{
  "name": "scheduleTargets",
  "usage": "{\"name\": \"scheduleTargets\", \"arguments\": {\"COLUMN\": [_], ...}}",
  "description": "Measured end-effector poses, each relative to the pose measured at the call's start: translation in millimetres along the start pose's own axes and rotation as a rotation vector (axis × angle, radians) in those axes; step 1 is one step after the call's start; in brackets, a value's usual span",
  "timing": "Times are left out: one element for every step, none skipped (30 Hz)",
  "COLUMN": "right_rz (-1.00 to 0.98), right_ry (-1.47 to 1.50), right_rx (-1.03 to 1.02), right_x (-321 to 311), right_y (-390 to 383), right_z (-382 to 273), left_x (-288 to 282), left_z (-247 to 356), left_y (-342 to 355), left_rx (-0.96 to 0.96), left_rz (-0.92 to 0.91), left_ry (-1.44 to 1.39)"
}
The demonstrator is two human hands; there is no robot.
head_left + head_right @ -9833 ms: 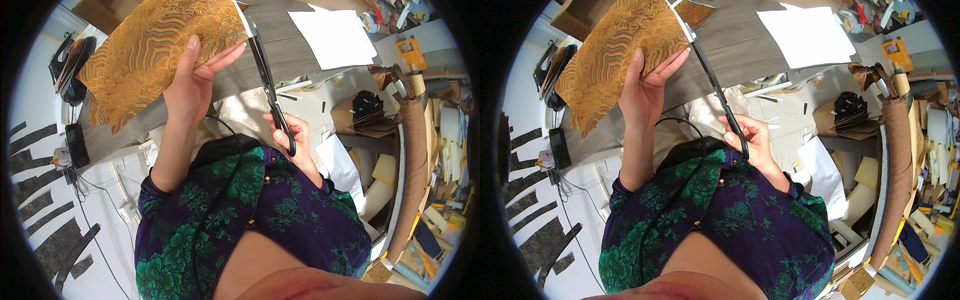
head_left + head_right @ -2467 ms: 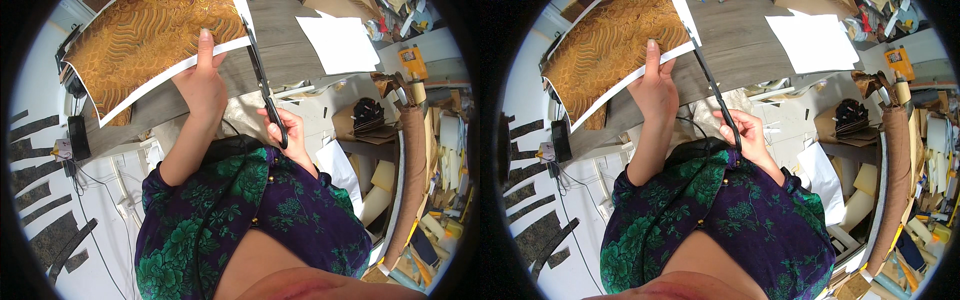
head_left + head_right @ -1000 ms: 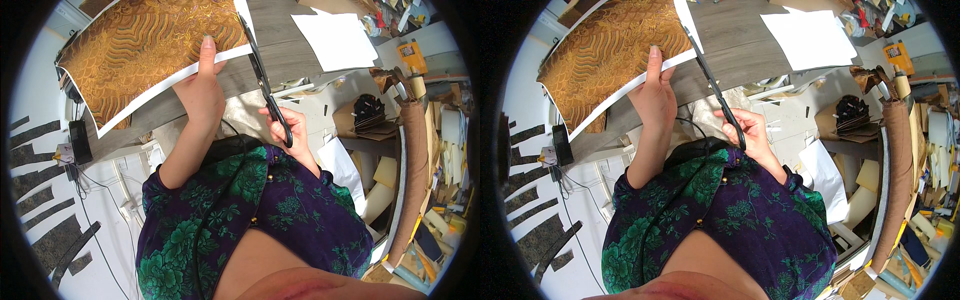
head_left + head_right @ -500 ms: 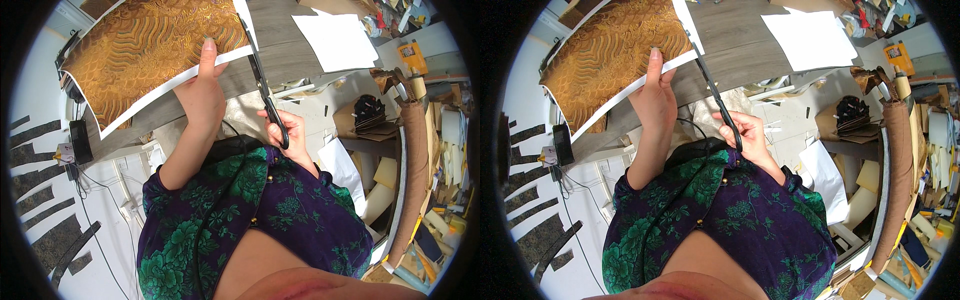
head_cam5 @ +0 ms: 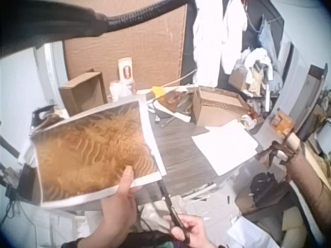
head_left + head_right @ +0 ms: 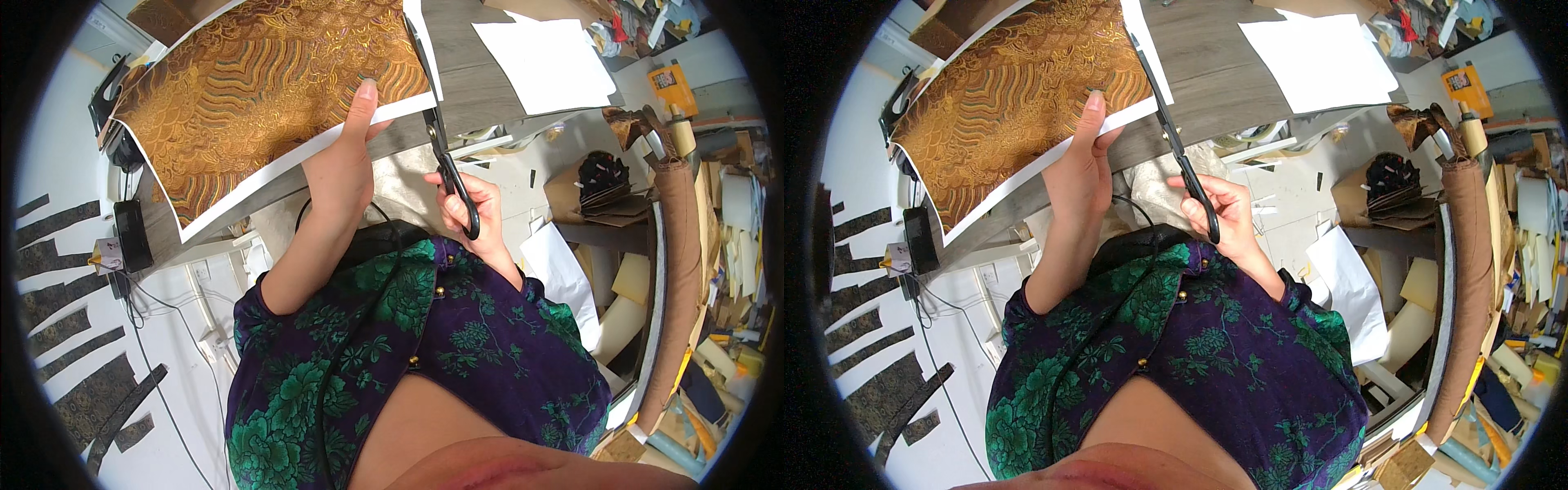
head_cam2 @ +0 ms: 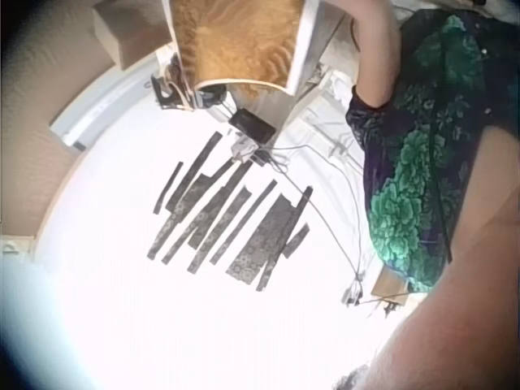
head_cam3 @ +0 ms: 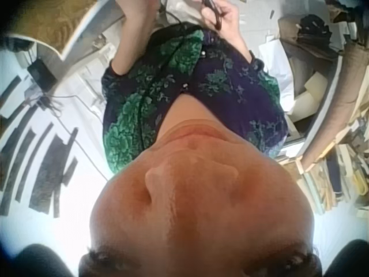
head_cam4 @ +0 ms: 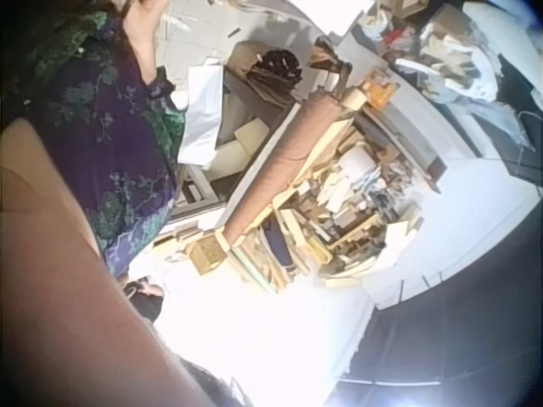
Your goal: The person uses shears to cut a patterned gold fabric along a white paper template. After cutting, they fold the fabric edges and press them with an iron. The person then places a white paper sheet over the fabric and smooths it.
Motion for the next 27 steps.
{"name": "scheduleTargets", "arguments": {"right_rz": [0.005, 0.009, 0.016, 0.022, 0.028, 0.029, 0.029, 0.029, 0.033, 0.036, 0.040, 0.041, 0.041, 0.042, 0.045, 0.049, 0.052, 0.063, 0.074, 0.085, 0.091, 0.098, 0.104, 0.112, 0.120, 0.128, 0.130], "right_ry": [-0.005, -0.010, -0.008, -0.005, -0.003, -0.004, -0.005, -0.005, -0.002, 0.001, 0.004, -0.001, -0.005, -0.010, -0.011, -0.011, -0.012, -0.033, -0.053, -0.073, -0.064, -0.055, -0.046, -0.053, -0.060, -0.067, -0.062], "right_rx": [0.004, 0.008, 0.003, -0.001, -0.006, -0.006, -0.007, -0.007, -0.002, 0.004, 0.010, 0.007, 0.005, 0.003, 0.008, 0.014, 0.020, 0.010, 0.001, -0.008, -0.021, -0.035, -0.048, -0.042, -0.035, -0.029, -0.022], "right_x": [-1, -1, 0, 2, 4, 4, 4, 5, 5, 5, 5, 5, 4, 3, 3, 4, 4, 5, 5, 5, 4, 2, 1, 0, 0, 0, 1], "right_y": [0, 0, -1, -1, -2, -2, -2, -2, -2, -3, -3, -2, -2, -2, -3, -3, -3, -3, -2, -2, -1, 1, 2, 2, 1, 0, -1], "right_z": [0, 0, -1, -3, -4, -4, -4, -4, -4, -5, -5, -5, -4, -3, -2, -1, -1, -1, -3, -4, -4, -4, -4, -4, -5, -4, -4], "left_x": [0, 1, 2, 2, 2, 2, 2, 3, 3, 3, 4, 3, 3, 2, 2, 4, 7, 8, 8, 7, 6, 5, 5, 5, 6, 6, 6], "left_z": [0, 1, 1, 0, -1, -1, -1, -2, -2, -1, -1, 0, -1, -1, -2, -2, -3, -3, -5, -6, -8, -11, -16, -19, -21, -22, -23], "left_y": [-1, -1, -1, -1, -1, -1, -1, -1, -1, -1, -1, -2, -1, -1, 0, -1, -3, -5, -7, -9, -12, -14, -16, -17, -17, -16, -16], "left_rx": [-0.012, -0.023, -0.035, -0.029, -0.023, -0.016, -0.014, -0.012, -0.011, -0.017, -0.022, -0.028, -0.032, -0.036, -0.039, -0.044, -0.050, -0.055, -0.080, -0.104, -0.130, -0.138, -0.146, -0.155, -0.145, -0.142, -0.140], "left_rz": [0.007, 0.013, 0.020, 0.020, 0.020, 0.020, 0.011, 0.003, -0.007, 0.005, 0.018, 0.030, 0.030, 0.030, 0.030, 0.027, 0.024, 0.021, 0.024, 0.027, 0.031, 0.011, -0.010, -0.032, -0.047, -0.056, -0.064], "left_ry": [0.006, 0.012, 0.016, 0.011, 0.007, 0.003, 0.000, -0.002, -0.005, -0.023, -0.041, -0.060, -0.062, -0.064, -0.065, -0.080, -0.095, -0.109, -0.096, -0.084, -0.072, -0.090, -0.109, -0.127, -0.137, -0.141, -0.147]}}
Point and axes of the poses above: each hand's wrist, its own y-axis towards the middle knuckle, its own x-axis out of the palm, z = x × y, the point moved 5 cm from there along y, towards the middle knuckle, and after that the axes turned 11 degrees about -y, right-handed, at the moved point
